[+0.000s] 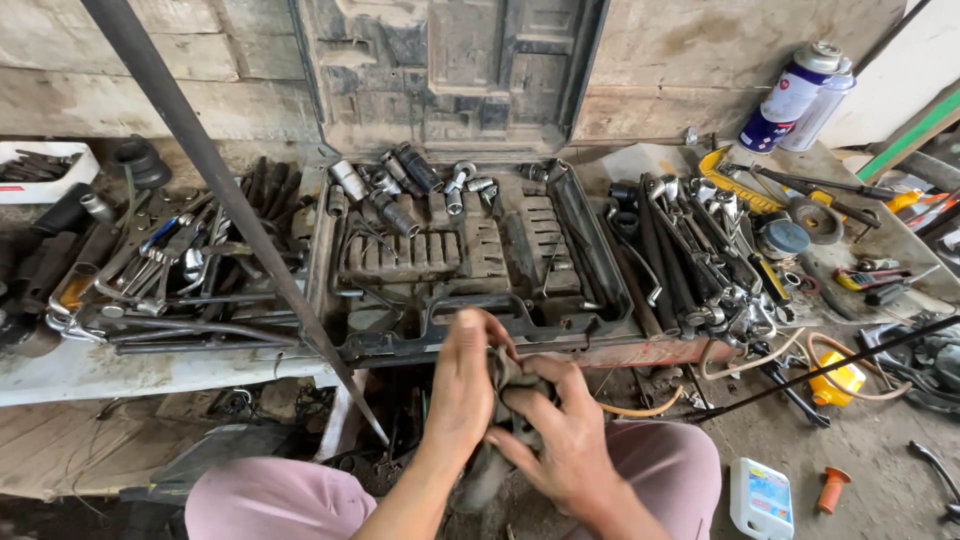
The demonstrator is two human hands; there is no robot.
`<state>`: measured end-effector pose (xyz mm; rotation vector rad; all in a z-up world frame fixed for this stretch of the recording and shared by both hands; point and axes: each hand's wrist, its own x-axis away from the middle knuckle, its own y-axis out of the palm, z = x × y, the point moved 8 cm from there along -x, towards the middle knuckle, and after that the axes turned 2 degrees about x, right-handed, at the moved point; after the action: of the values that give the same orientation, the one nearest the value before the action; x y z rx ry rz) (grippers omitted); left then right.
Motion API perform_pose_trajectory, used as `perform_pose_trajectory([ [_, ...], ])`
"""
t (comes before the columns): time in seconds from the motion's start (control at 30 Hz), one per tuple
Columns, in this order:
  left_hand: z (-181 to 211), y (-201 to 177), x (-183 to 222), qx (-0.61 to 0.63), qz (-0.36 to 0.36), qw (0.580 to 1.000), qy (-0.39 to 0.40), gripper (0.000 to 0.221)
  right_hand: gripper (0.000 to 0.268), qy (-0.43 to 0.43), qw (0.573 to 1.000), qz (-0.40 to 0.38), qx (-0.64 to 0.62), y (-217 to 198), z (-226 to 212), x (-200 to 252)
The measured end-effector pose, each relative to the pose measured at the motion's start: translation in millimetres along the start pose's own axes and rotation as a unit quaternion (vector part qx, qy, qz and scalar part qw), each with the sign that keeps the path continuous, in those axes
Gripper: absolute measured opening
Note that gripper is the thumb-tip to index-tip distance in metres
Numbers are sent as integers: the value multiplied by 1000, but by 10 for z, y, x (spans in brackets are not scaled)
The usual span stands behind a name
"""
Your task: Cleaning and organizing various mechanical sockets and wrenches into a portable tool case on a workshop bench.
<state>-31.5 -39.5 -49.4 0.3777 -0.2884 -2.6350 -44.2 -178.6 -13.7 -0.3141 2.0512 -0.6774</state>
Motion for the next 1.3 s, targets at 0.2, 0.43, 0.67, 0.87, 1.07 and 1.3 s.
perform_pose_trajectory([
  [0.2, -63, 229, 254, -131, -111, 977, -127, 60, 34, 122, 977, 1, -173, 26, 356, 102],
  [0.43, 123, 209, 283, -106, -120, 985, -70, 35, 19, 114, 975, 119, -151, 6, 207, 212],
  [0.67, 166, 392, 374, -177, -223, 955, -78, 36, 17, 36, 991, 83, -99, -49, 312, 285],
  [0.87, -91, 207, 350, -126, -131, 969, -169, 57, 43, 124, 973, 127, -150, -51, 275, 247],
  [1.07, 85, 245, 412, -205, -226, 932, -196, 82, 30, 86, 986, 75, -121, -57, 381, 77],
  [1.3, 215, 257, 252, -68, -126, 986, -90, 39, 35, 118, 975, 158, -103, -77, 400, 330],
])
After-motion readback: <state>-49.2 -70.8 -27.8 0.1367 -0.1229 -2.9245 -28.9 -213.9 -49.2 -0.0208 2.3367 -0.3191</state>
